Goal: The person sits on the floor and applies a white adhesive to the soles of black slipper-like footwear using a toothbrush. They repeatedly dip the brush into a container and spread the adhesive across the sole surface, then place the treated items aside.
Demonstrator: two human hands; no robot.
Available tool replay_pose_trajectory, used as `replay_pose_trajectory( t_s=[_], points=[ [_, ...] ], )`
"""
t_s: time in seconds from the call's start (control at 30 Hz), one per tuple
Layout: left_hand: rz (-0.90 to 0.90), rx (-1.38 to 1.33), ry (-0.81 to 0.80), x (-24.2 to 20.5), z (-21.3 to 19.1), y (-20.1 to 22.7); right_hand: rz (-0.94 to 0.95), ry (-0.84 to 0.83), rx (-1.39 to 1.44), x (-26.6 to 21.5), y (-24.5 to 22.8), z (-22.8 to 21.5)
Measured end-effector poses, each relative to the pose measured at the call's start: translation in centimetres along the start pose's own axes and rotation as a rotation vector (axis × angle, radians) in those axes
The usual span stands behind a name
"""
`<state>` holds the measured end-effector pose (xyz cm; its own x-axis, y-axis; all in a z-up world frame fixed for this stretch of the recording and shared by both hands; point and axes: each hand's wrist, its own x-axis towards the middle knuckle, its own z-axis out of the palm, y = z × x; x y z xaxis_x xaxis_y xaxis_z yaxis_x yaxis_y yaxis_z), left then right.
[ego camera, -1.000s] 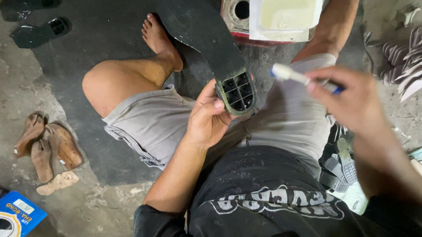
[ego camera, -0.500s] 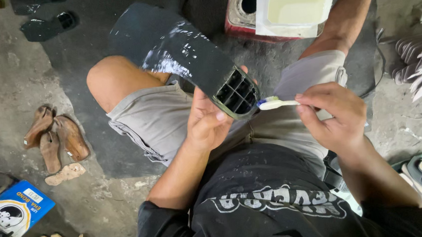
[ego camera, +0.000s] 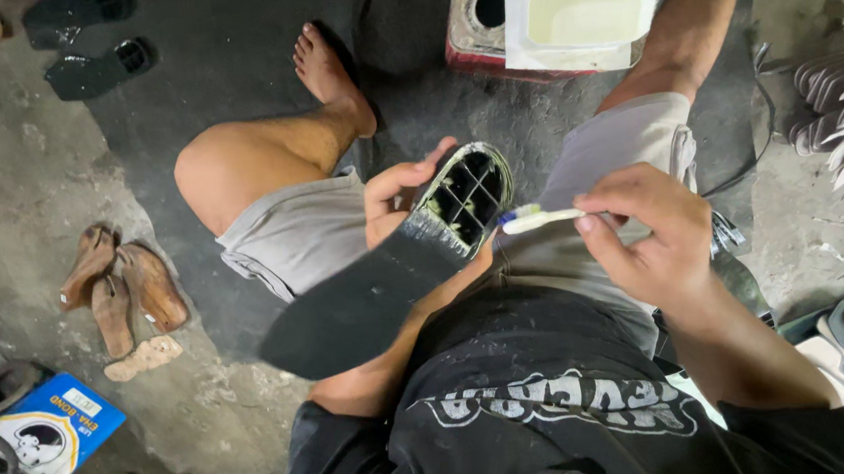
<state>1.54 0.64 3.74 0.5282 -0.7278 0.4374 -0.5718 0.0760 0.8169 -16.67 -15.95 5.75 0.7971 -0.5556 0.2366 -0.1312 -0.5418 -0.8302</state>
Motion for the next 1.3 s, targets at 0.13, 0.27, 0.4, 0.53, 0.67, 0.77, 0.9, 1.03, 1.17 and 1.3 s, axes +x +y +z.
replay_pose_trajectory(
  t_s=[0.13,0.27,0.4,0.53,0.67,0.77,0.9,1.03,1.17,1.3],
  points=[
    [0.048,-0.291,0.246,-0.6,1.5,-1.4,-0.024,0.003,-0.058,0.0,-0.8,0.1],
    [0.079,-0.459,0.289,-1.6,2.0,-3.0,-0.219,-0.101,-0.125,0.8,-3.2,0.1],
    [0.089,-0.623,0.247,-1.7,2.6,-3.4,-0.153,-0.064,-0.051,1.9,-3.5,1.3],
    [-0.034,-0.569,0.258,-1.7,2.7,-1.4,0.046,0.103,-0.129,1.9,-2.2,2.2],
    [-0.321,-0.498,0.181,-1.8,-0.7,-0.1,-0.221,0.003,-0.08,2.1,-1.8,2.8],
    [-0.296,-0.623,0.137,-1.8,-6.0,-1.2,0.124,0.08,-0.211,3.2,-0.8,3.7],
    [-0.216,-0.454,0.495,-2.7,-13.9,-5.9,0.098,0.069,-0.114,4.0,2.7,4.2],
    [-0.191,-0.976,0.749,-6.5,-20.7,-14.5,0.209,-0.046,-0.131,3.0,5.3,5.8],
    [-0.329,-1.118,1.108,-11.1,-22.7,-26.5,0.314,-0.117,0.016,3.2,6.4,8.6],
    [-0.773,-1.098,1.302,-14.1,-19.9,-37.5,0.441,-0.163,-0.056,4.2,7.4,10.8]
  ],
)
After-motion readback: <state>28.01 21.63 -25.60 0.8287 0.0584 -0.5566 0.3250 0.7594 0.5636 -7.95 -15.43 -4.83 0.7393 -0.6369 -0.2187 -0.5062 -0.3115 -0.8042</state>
